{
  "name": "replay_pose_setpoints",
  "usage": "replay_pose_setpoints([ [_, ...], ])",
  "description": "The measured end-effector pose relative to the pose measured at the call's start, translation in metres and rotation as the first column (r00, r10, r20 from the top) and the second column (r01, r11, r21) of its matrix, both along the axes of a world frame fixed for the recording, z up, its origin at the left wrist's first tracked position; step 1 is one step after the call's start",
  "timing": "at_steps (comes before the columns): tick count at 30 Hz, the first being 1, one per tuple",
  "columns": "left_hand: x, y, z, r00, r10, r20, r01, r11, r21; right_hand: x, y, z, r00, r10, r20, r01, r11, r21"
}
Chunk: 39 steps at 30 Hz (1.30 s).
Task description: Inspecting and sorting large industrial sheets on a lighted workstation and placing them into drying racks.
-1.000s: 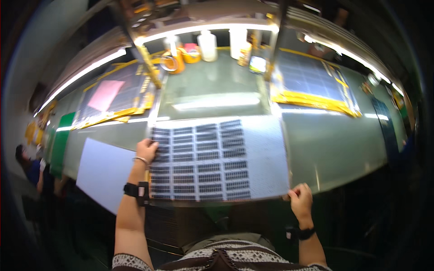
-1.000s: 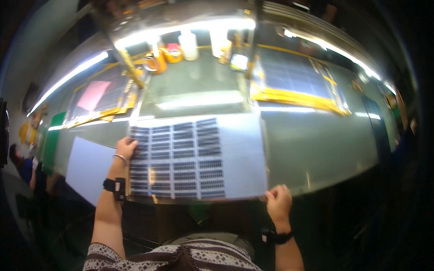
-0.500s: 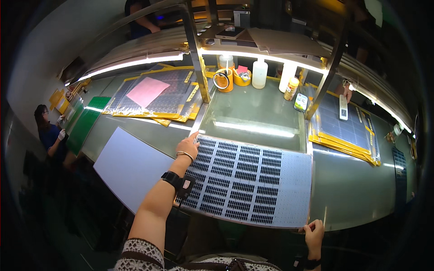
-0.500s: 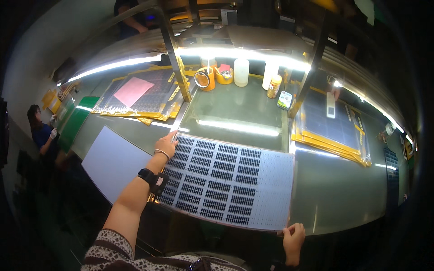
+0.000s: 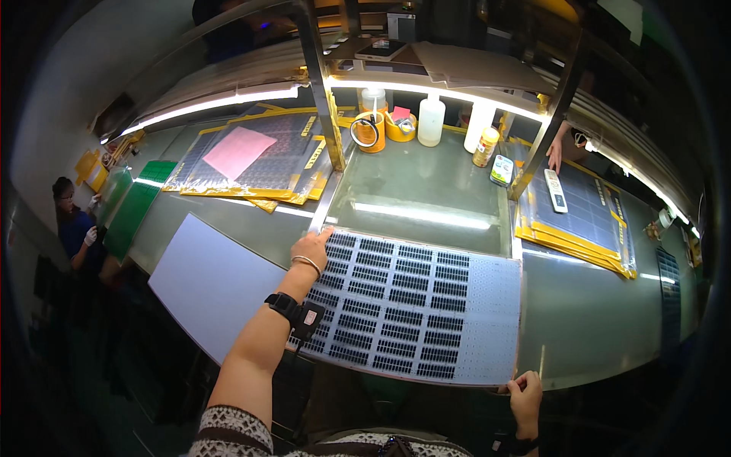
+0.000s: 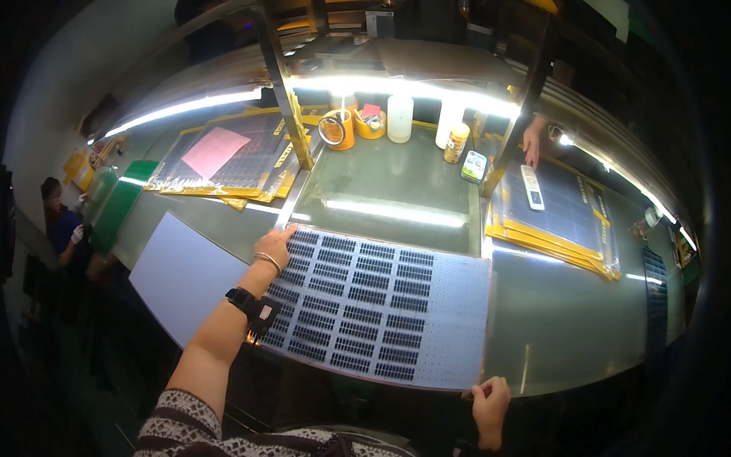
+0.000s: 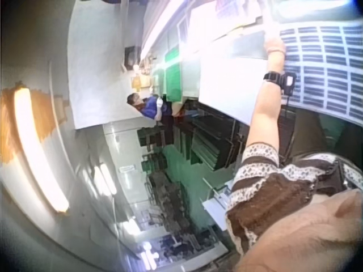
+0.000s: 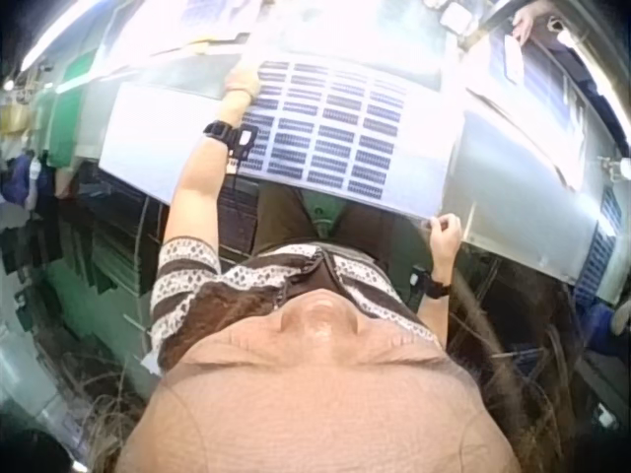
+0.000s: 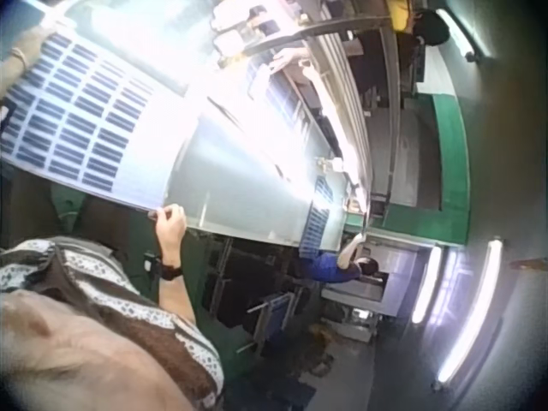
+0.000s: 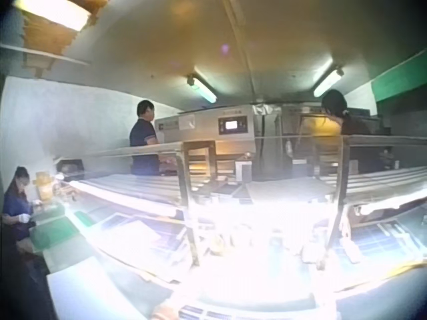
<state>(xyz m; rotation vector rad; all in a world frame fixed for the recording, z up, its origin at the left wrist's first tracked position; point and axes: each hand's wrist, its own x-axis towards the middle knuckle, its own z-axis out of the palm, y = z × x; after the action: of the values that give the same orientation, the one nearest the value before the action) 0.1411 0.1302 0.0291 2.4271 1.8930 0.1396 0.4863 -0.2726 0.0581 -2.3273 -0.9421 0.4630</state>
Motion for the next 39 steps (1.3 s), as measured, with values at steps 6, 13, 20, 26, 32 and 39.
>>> replay_pose_setpoints([
  [6, 0.024, -0.014, 0.026, 0.988, -0.039, -0.149, 0.057, 0.992, 0.116, 0.009, 0.029, 0.030, 0.861, 0.314, 0.400, -0.323, 0.945, -0.045],
  [13, 0.005, -0.012, -0.018, 0.987, -0.155, -0.050, 0.162, 0.966, 0.202, 0.090, 0.164, -0.019, 0.564, 0.547, 0.618, -0.516, 0.818, -0.253],
  [20, 0.003, -0.020, -0.005, 0.992, -0.122, -0.011, 0.122, 0.981, 0.152, 0.097, 0.196, -0.032, 0.653, 0.494, 0.574, -0.426, 0.866, -0.262],
  [26, 0.008, -0.023, -0.006, 0.997, -0.073, -0.039, 0.076, 0.995, 0.059, 0.099, 0.194, -0.035, 0.718, 0.447, 0.533, -0.424, 0.889, -0.174],
  [32, 0.007, -0.023, -0.005, 0.996, -0.058, -0.060, 0.062, 0.996, 0.066, 0.101, 0.190, -0.030, 0.673, 0.468, 0.573, -0.468, 0.869, -0.159],
  [39, 0.014, -0.023, -0.001, 0.996, -0.063, -0.070, 0.067, 0.996, 0.055, 0.110, 0.194, -0.019, 0.553, 0.565, 0.612, -0.485, 0.816, -0.315],
])
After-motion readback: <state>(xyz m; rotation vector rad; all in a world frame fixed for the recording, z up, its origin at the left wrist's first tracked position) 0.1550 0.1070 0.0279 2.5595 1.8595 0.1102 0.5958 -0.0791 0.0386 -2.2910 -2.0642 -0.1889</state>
